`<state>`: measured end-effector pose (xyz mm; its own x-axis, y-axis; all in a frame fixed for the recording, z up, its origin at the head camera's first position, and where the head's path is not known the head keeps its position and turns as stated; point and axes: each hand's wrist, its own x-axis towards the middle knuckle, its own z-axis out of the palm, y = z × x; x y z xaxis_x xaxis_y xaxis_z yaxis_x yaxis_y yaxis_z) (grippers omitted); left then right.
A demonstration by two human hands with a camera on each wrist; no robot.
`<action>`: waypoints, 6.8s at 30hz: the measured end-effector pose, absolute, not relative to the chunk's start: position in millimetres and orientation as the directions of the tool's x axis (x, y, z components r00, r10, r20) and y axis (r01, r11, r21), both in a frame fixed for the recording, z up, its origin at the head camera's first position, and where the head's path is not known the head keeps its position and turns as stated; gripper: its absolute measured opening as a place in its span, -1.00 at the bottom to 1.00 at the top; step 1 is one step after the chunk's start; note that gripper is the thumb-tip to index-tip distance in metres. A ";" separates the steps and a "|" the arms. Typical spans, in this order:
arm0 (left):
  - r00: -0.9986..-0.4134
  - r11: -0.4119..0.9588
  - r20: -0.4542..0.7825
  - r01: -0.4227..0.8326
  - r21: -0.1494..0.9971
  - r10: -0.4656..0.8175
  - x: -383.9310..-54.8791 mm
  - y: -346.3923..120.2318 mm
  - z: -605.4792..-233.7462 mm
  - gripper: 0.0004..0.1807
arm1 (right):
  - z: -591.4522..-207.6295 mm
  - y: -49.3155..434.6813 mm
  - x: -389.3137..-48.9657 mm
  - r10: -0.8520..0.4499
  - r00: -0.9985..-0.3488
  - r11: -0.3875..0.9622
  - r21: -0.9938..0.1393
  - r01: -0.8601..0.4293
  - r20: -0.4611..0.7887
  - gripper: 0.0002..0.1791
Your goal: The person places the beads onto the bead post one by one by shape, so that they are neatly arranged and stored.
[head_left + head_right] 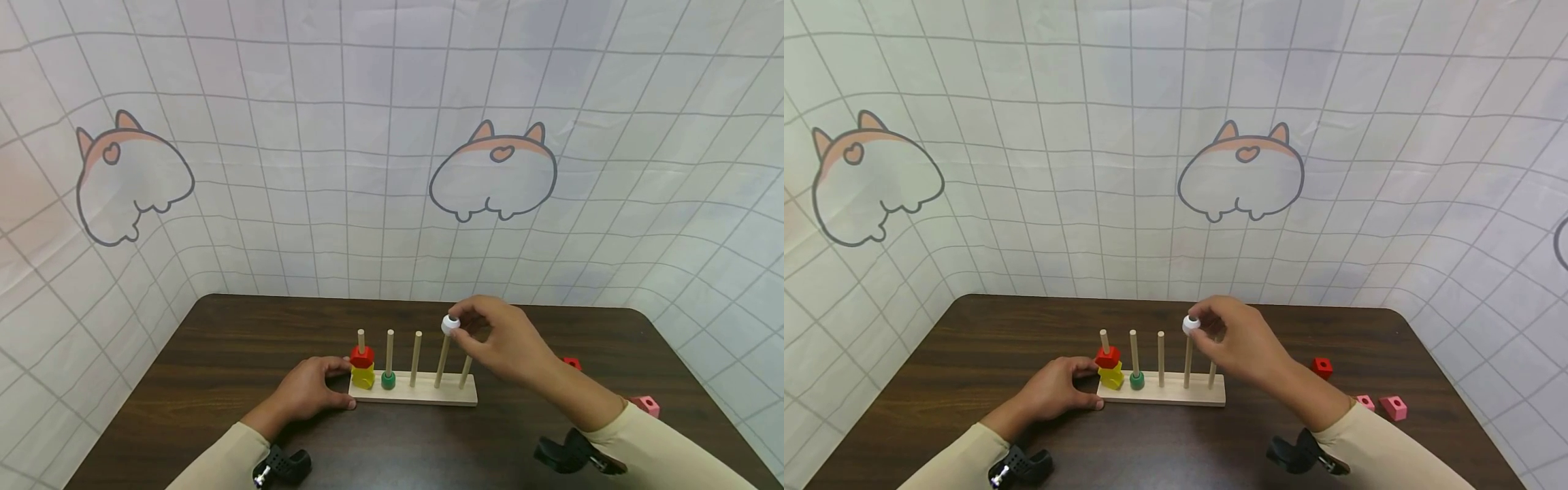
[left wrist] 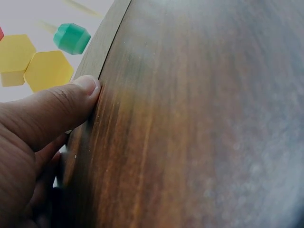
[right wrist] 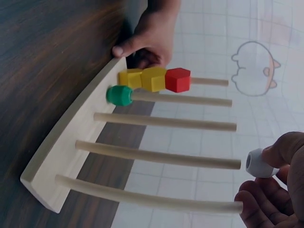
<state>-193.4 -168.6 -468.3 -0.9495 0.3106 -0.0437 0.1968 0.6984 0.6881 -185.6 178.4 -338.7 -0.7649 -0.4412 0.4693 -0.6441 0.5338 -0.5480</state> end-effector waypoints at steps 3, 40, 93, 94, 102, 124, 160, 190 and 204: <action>-0.950 0.699 -0.046 0.195 0.688 0.310 -193.4 -168.6 -468.0 -0.32 | -338.1 173.7 -185.2 -0.451 -0.768 0.534 -0.552 -0.640 0.455 -0.72; -0.950 0.698 -0.054 0.186 0.691 0.306 -192.1 -168.5 -467.9 -0.32 | -337.4 124.6 -184.1 -0.476 -0.777 0.506 -0.594 -0.625 0.412 -0.74; -0.949 0.695 -0.014 0.219 0.685 0.314 -195.9 -166.9 -470.2 -0.34 | -423.1 84.7 -178.0 -0.233 -0.920 0.423 -0.819 -0.387 0.315 -0.41; -0.949 0.695 -0.015 0.219 0.684 0.314 -196.0 -166.9 -470.5 -0.34 | -425.7 84.5 -178.7 -0.232 -0.922 0.422 -0.822 -0.382 0.309 -0.43; -0.952 0.700 -0.008 0.220 0.680 0.307 -195.6 -165.7 -470.8 -0.34 | -443.0 84.0 -179.7 -0.229 -0.926 0.422 -0.827 -0.372 0.300 -0.46; -0.959 0.714 -0.024 0.194 0.673 0.283 -196.9 -165.8 -472.4 -0.32 | -452.7 102.7 -165.2 -0.283 -0.867 0.422 -0.759 -0.496 0.410 -0.24; -0.952 0.702 -0.035 0.198 0.684 0.303 -195.4 -165.5 -473.3 -0.31 | -446.5 297.5 -141.7 -0.218 -0.878 0.787 -0.456 -0.417 0.427 -0.60; -0.956 0.703 -0.045 0.182 0.687 0.291 -196.5 -164.8 -472.9 -0.31 | -465.7 360.0 -152.5 -0.182 -0.951 0.836 -0.469 -0.284 0.250 -0.65; -0.955 0.704 -0.046 0.184 0.686 0.294 -193.9 -163.1 -467.8 -0.33 | -465.1 336.3 -165.7 -0.208 -0.965 0.843 -0.470 -0.261 0.161 -0.73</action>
<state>-193.9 -163.1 -467.8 -0.9546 0.2944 -0.0460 0.1841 0.7041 0.6858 -165.7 336.3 -465.1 -0.9647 -0.2084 0.1610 -0.2606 0.8431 -0.4704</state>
